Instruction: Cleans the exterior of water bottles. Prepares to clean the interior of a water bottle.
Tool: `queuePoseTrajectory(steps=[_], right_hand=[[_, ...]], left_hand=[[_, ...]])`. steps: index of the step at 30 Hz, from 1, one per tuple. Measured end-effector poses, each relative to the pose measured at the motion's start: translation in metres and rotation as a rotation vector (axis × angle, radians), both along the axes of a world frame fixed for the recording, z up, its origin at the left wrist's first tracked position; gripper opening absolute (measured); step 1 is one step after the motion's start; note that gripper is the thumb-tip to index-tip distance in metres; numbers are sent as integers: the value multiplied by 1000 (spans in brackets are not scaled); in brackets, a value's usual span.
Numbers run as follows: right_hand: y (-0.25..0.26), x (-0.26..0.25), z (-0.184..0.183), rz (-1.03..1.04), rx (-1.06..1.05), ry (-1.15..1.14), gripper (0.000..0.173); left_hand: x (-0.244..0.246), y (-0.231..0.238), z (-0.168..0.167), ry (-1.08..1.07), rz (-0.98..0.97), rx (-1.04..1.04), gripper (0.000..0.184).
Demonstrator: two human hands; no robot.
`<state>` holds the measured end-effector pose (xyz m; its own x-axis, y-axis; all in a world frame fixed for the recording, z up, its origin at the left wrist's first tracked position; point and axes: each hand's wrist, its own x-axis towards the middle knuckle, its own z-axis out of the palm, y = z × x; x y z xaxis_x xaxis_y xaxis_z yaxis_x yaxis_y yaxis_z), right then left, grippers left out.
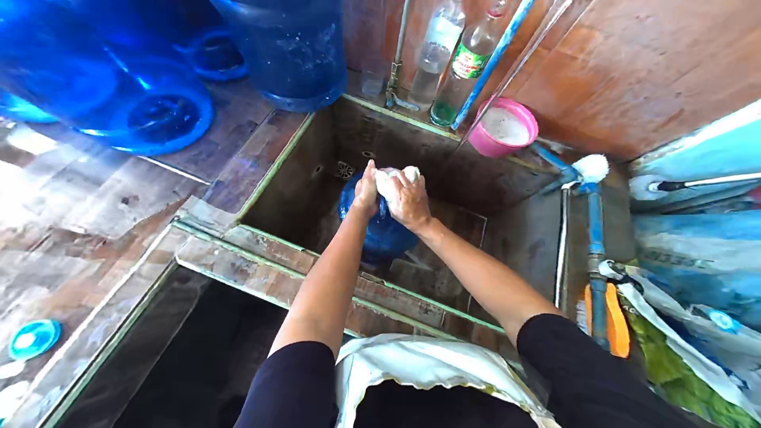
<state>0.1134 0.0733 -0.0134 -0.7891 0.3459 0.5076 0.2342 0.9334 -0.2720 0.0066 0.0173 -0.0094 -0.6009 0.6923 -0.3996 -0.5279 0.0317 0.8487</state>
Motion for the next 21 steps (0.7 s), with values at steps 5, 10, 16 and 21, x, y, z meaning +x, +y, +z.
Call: queuePoseTrajectory(steps=[5,10,16,21], right_hand=[[5,-14,9,2,39,13,20],[18,6,45,-102,-836,291,33],[-23,69,-45,-211,-678,-105,49],[64,-10,-47,-183,-595,-178,51]], left_hand=[[9,-5,7,-3,1,26,81],[13,-11,21,306,-156,-143,81],[24,13,45,735,-323,-480,64],[7,28,28,906,-347,-373,44]])
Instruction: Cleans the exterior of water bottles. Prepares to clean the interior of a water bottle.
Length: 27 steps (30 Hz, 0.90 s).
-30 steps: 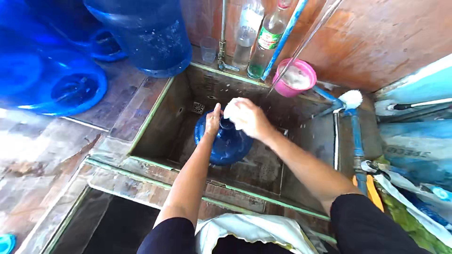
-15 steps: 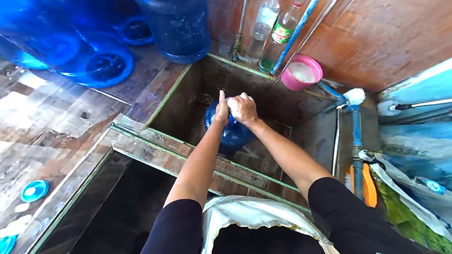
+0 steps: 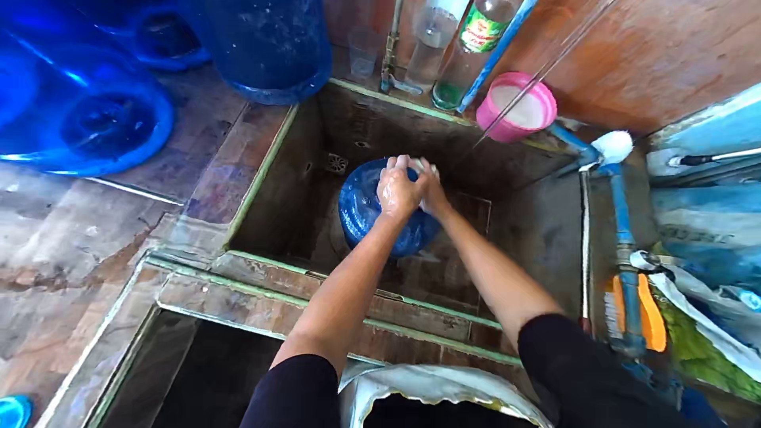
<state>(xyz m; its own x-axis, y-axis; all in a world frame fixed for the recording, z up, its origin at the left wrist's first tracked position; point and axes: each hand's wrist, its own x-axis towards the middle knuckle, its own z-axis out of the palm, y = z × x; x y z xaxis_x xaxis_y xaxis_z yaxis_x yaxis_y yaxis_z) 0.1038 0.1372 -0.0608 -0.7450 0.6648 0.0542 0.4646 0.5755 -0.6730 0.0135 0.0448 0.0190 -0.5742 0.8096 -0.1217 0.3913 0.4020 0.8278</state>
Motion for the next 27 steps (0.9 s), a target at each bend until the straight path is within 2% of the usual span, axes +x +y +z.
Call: queuePoseTrajectory(steps=[2,3,4,6,8,10,11,13,16,18,19,21,23,25,27], right_hand=[[32,-43,1,19,5,-50,46],[32,-54,5,13,-11,-42,43],[16,-51,8,2,8,4,41],[-47,-6,5,-19,52,99,47],[-100,30,-6,-149,-17,157,39],[-126,31,-3,-256,-159,150,29],[-120,21,3,-247,-198,143,29],[-70,-12,12,-159,-217,144,35],[-5,-53,11,-134,-311,139,31],[-24,-42,12,-156,-172,152,35],[-49,-21,12,-158,-89,161,38],[-99,19,6,-232,-2,197,38],[-117,26,2,-341,-32,245,31],[-93,16,13,-296,-133,173,35],[-44,-5,9,-212,-136,204,31]], left_hand=[[-13,-2,-8,46,-108,78,38],[-24,-6,-12,73,-193,122,34],[-39,-14,-14,98,-289,162,32],[-54,-37,-17,170,-409,193,30],[-50,-56,2,207,-309,-3,35],[-33,-64,12,201,-176,-192,39],[-28,-66,9,224,-160,-186,36],[-23,-58,0,298,-224,-64,28],[-10,-58,-16,422,-556,205,17],[-28,-63,-20,417,-768,326,16],[-40,-68,-23,387,-744,352,18],[-53,-74,-26,296,-462,266,37],[-41,-72,-27,163,-212,152,57],[-18,-68,-36,151,-231,242,57],[-2,-63,-45,208,-448,385,49]])
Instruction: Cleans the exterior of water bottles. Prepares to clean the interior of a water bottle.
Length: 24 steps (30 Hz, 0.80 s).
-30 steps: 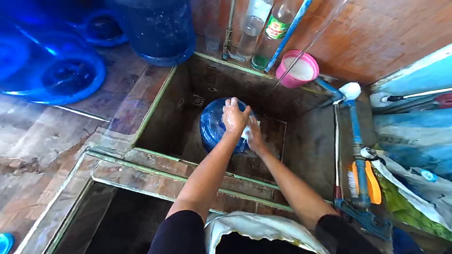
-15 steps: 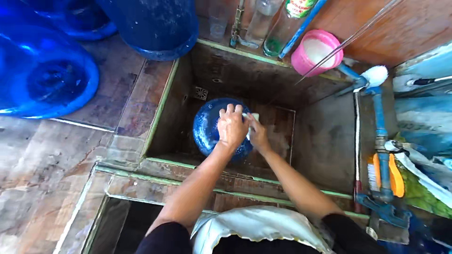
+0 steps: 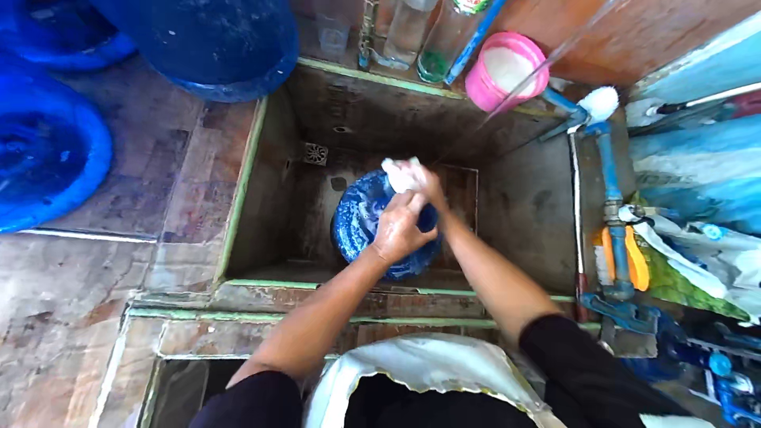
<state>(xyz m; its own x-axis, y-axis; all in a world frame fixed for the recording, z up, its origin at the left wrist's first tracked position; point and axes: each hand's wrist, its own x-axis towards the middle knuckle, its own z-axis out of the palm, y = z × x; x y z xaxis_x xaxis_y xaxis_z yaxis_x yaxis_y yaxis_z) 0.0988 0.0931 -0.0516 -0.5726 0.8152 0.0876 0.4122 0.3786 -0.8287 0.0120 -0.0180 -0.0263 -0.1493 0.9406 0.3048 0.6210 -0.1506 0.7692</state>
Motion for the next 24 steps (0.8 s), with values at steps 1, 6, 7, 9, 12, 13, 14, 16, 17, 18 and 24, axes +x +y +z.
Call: queuePoseTrajectory(steps=[1,6,7,9,12,13,14,16,17,18,24], right_hand=[[17,-10,-2,12,-22,-30,28],[-64,52,-13,-70,83,-80,47],[-85,65,-26,-127,85,-33,44],[-99,69,-25,-168,7,-2,38],[-31,44,-13,-123,-102,-34,45],[1,32,-12,-156,-160,-35,41],[24,23,-14,-193,-207,-44,41],[20,21,-11,-241,-233,-109,44],[-4,29,-9,-219,-183,-129,47],[-35,43,-12,-201,-130,-110,49],[-52,30,-14,-111,-33,-31,46]], left_hand=[[0,2,1,22,-137,-4,49],[-48,-20,2,-222,-16,-233,72],[-41,-23,-4,-293,141,-246,77],[-13,-22,-12,-423,376,-202,74],[-9,-5,-20,-451,235,-115,67],[-16,1,-19,-434,112,-132,64],[-26,5,-13,-416,-30,-193,64],[-55,6,1,-374,-236,-373,70],[-68,1,3,-372,-228,-402,73],[-73,-9,0,-393,-137,-378,74],[-34,-23,-15,-556,430,-79,70]])
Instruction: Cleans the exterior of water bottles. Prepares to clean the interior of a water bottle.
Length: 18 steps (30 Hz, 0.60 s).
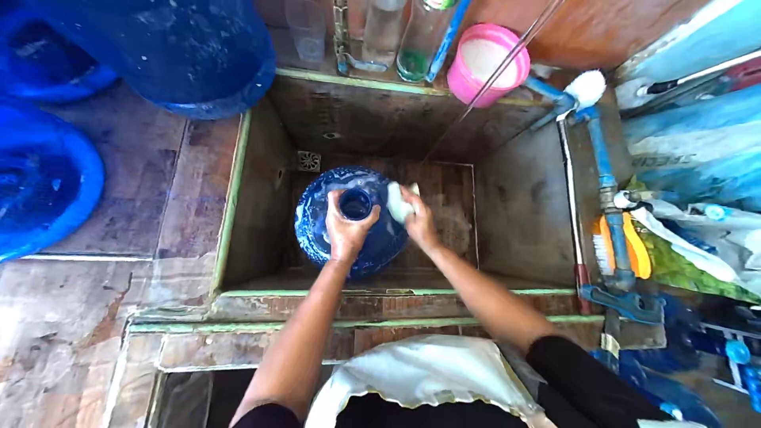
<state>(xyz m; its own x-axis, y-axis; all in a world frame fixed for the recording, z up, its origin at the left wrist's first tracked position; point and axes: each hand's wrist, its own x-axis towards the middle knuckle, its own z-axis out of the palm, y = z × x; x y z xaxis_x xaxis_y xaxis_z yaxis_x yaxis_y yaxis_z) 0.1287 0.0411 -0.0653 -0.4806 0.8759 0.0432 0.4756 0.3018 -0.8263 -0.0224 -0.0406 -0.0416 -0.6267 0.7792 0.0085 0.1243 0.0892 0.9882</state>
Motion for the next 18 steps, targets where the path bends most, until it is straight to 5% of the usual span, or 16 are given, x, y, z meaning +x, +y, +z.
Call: queuePoseTrajectory(steps=[5,7,10,12,18], right_hand=[[82,-63,14,136,-8,-142,33],[42,-34,6,120,135,-78,39],[-25,11,-13,101,308,29,41],[-30,8,-1,114,236,22,38],[75,-55,16,227,11,-115,38]], left_hand=[[-25,9,17,68,-758,-169,72],[-32,-3,20,64,-686,-233,74],[-5,-12,9,40,-181,-153,75],[18,-10,7,16,-36,-145,75],[-3,25,13,203,-682,-86,72]])
